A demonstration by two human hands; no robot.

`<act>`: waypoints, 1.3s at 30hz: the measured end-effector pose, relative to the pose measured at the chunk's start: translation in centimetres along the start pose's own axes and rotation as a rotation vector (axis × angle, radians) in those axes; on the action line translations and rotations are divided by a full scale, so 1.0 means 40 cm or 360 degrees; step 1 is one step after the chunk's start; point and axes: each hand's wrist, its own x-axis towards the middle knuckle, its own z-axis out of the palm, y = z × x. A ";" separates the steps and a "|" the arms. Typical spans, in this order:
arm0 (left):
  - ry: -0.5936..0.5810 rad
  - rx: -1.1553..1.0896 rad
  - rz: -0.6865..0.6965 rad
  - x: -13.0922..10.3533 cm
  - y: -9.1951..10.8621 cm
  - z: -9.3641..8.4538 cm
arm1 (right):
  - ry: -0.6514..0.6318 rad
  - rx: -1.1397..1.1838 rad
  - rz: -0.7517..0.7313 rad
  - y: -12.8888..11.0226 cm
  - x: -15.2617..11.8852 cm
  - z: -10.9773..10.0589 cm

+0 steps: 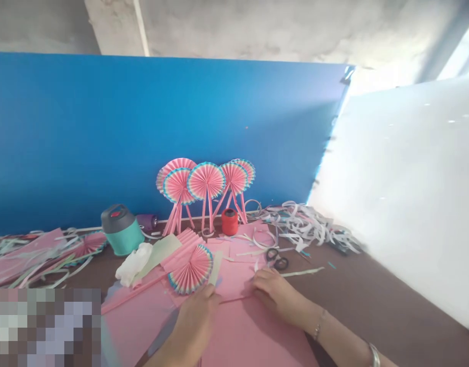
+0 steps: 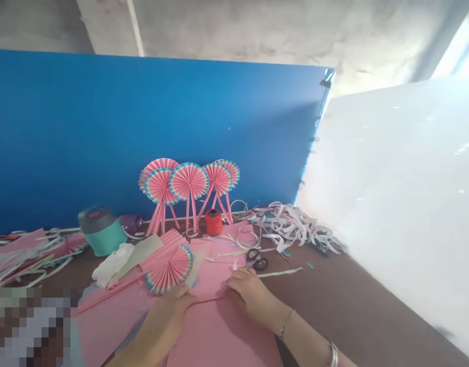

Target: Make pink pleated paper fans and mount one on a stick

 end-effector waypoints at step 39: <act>0.0101 0.0209 0.0094 0.025 0.024 0.018 | -0.0035 -0.0524 0.0057 -0.049 0.027 0.002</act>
